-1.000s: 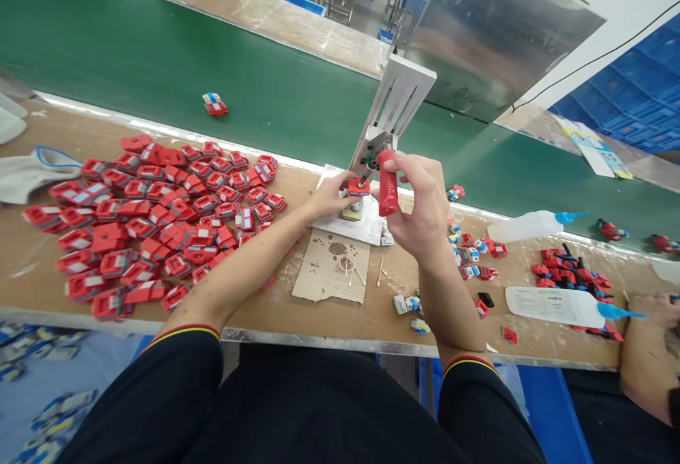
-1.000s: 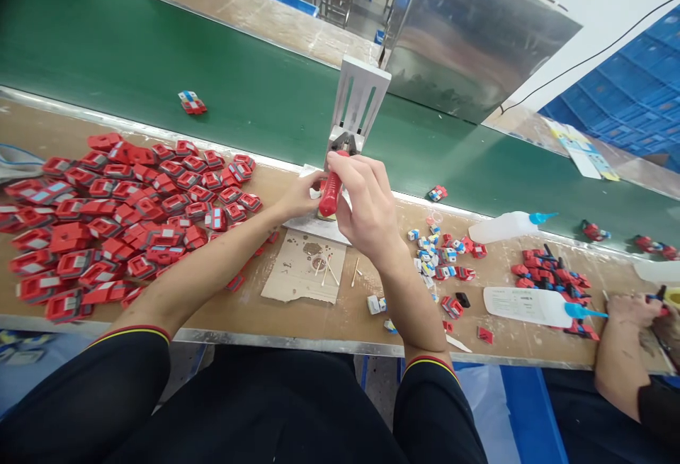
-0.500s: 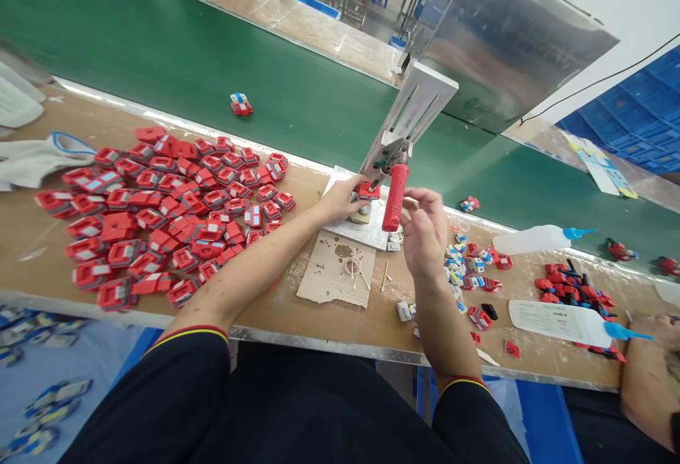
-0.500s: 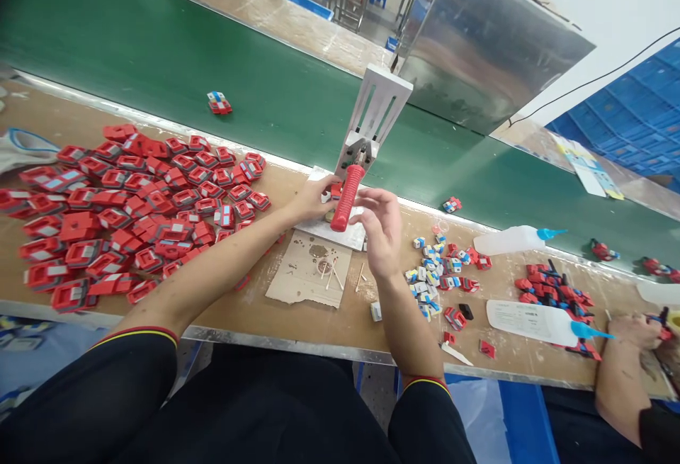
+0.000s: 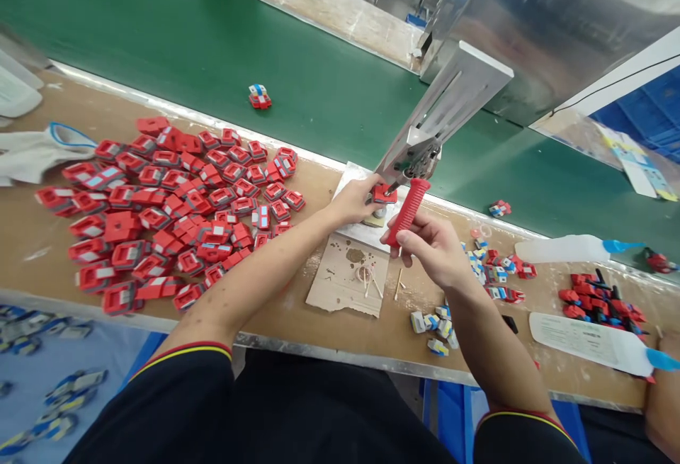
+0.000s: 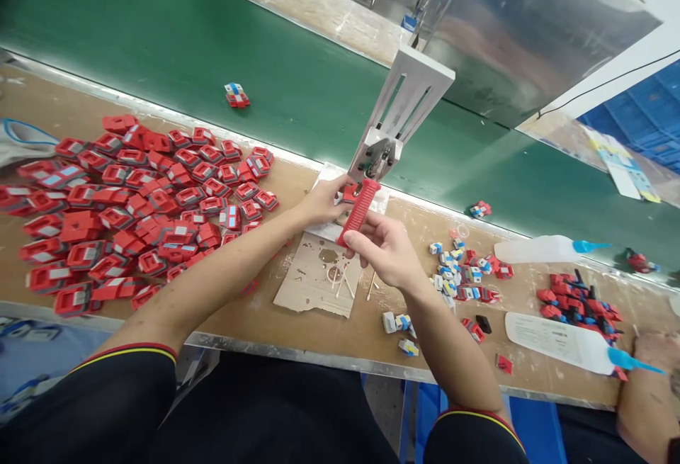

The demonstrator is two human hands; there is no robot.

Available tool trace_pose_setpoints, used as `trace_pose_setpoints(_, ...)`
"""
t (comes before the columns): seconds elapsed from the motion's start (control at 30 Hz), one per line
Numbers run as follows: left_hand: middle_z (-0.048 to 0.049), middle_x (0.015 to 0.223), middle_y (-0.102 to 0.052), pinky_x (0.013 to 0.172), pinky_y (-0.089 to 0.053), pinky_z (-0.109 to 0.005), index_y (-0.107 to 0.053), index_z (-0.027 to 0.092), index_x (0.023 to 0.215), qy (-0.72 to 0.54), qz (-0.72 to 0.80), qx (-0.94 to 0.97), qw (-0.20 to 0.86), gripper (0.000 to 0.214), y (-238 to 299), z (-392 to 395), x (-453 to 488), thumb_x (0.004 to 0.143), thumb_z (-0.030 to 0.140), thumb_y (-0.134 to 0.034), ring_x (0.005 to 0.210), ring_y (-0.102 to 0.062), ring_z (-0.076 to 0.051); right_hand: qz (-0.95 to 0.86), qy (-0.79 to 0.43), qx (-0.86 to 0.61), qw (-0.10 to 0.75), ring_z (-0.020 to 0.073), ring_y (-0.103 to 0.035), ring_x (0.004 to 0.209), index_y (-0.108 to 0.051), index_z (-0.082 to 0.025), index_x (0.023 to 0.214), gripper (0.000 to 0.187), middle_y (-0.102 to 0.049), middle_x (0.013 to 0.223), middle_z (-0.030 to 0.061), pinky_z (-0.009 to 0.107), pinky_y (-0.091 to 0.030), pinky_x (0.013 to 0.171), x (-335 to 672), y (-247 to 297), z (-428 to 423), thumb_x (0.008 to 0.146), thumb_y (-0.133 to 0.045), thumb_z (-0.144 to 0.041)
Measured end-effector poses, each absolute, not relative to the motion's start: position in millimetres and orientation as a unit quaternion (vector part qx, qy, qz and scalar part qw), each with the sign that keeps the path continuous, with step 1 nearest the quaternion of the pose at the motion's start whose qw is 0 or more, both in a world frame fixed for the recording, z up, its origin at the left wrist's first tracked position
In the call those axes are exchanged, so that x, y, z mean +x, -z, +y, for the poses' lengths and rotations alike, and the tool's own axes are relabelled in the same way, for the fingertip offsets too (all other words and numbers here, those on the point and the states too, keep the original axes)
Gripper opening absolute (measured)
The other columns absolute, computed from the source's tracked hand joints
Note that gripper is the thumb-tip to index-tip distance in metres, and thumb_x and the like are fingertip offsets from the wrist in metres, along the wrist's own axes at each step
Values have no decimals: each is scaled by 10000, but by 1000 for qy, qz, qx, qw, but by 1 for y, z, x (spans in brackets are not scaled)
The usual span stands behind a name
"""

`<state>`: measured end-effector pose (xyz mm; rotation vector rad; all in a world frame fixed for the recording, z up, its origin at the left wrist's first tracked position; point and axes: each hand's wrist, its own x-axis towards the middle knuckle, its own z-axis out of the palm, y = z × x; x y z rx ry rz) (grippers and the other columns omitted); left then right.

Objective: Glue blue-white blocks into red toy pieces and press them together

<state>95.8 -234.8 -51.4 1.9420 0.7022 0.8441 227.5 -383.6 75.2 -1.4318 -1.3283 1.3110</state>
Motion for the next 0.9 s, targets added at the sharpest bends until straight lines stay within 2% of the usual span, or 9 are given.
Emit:
trace_pose_setpoints(0.3, -50, 1000, -789, 874, -568, -338, -666, 197, 1162, -327, 301, 791, 420, 321, 51, -235, 97, 855, 165, -751, 932, -747, -225, -610, -388, -598, 345, 182, -682, 683, -726, -186, 1004, 406, -778, 831, 83, 268, -516, 496, 234, -58, -377, 876, -753, -570)
trace_pose_setpoints(0.5, -58, 1015, -793, 861, -575, -342, -664, 187, 1170, -319, 309, 805, 394, 381, 44, -234, 96, 798, 162, -746, 910, -733, -223, -672, -248, -631, 296, 284, -764, 852, -690, -216, 984, 195, -802, 913, 119, 402, -610, 759, 228, -51, -373, 953, -632, -399)
trace_pose_setpoints(0.57, -48, 988, -787, 853, -573, -339, -660, 187, 1170, -318, 312, 807, 388, 423, 41, -234, 97, 758, 147, -750, 899, -727, -223, -672, -206, -655, 277, 298, -771, 874, -659, -220, 982, 146, -795, 902, 123, 424, -613, 799, 224, -52, -374, 975, -607, -356)
trace_pose_setpoints(0.63, -45, 962, -777, 843, -570, -339, -659, 177, 1154, -318, 315, 809, 382, 450, 39, -234, 98, 716, 128, -750, 885, -724, -229, -659, -227, -658, 283, 276, -762, 827, -628, -217, 992, 146, -770, 876, 113, 395, -620, 715, 220, -56, -376, 1004, -583, -356)
trace_pose_setpoints(0.73, -51, 959, -770, 847, -565, -348, -657, 163, 1146, -319, 320, 808, 377, 481, 38, -235, 99, 677, 125, -756, 892, -726, -246, -629, -341, -611, 339, 220, -754, 796, -598, -213, 1032, 163, -751, 979, 110, 305, -602, 529, 219, -66, -378, 1011, -602, -374)
trace_pose_setpoints(0.8, -52, 972, -769, 846, -557, -348, -653, 161, 1155, -319, 324, 806, 378, 492, 38, -235, 99, 675, 144, -760, 898, -723, -250, -606, -396, -591, 356, 198, -755, 798, -577, -215, 1048, 162, -741, 1046, 112, 269, -590, 474, 219, -73, -377, 993, -645, -350)
trace_pose_setpoints(0.9, -47, 968, -764, 818, -534, -334, -645, 162, 1146, -318, 329, 804, 381, 466, 40, -234, 99, 689, 170, -738, 874, -705, -237, -585, -403, -620, 334, 167, -717, 719, -518, -230, 1033, 129, -727, 1052, 102, 249, -556, 428, 218, -74, -373, 997, -634, -273)
